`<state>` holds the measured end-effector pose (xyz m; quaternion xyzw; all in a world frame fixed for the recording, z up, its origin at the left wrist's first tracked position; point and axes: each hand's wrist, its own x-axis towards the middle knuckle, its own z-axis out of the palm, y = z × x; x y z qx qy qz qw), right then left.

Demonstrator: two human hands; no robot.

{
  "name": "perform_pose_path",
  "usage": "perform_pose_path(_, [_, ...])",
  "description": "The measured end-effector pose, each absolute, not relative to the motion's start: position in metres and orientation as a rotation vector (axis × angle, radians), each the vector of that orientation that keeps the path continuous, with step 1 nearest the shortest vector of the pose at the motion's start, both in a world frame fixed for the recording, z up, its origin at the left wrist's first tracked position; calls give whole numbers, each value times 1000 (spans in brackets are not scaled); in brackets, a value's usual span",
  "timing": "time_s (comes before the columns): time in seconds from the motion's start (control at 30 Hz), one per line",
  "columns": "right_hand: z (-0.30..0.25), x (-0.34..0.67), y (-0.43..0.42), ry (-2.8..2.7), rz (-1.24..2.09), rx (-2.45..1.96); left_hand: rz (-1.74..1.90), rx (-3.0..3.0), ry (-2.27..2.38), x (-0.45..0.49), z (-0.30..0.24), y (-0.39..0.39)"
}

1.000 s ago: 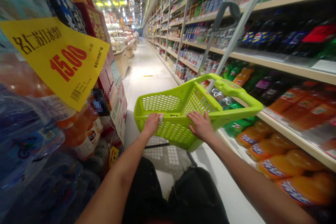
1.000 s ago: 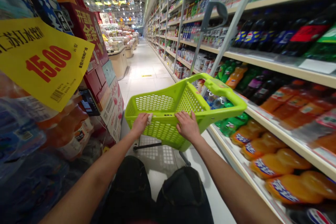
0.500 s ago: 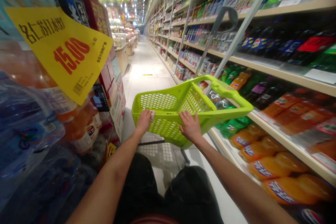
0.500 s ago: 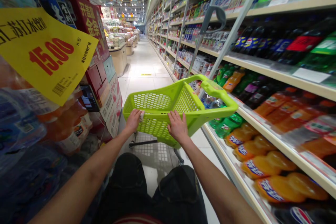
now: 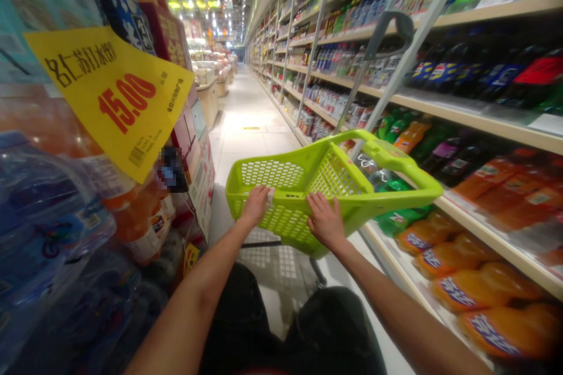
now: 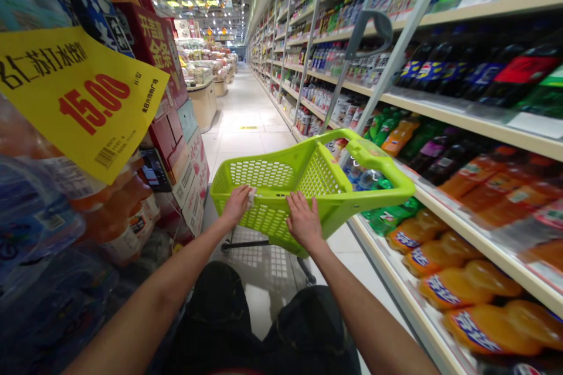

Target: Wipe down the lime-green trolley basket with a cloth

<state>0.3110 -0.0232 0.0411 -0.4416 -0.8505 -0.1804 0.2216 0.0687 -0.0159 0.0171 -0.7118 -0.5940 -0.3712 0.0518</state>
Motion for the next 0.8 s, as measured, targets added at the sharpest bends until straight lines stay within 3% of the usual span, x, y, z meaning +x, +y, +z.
perform_pose_path(0.17, [40, 314, -21, -2345, -485, -1225, -1121, -1748, -2144, 37, 16, -26])
perform_pose_path(0.53, [47, 312, -19, -2356, -324, -1249, -1026, -1906, -2049, 25, 3, -23])
perform_pose_path(0.67, [91, 288, -49, -2112, 177, -1166, -1056, -1921, -2036, 27, 3, -17])
perform_pose_path(0.8, [172, 258, -129, -2017, 1119, -246, -1075, -1959, -2006, 36, 2, -15])
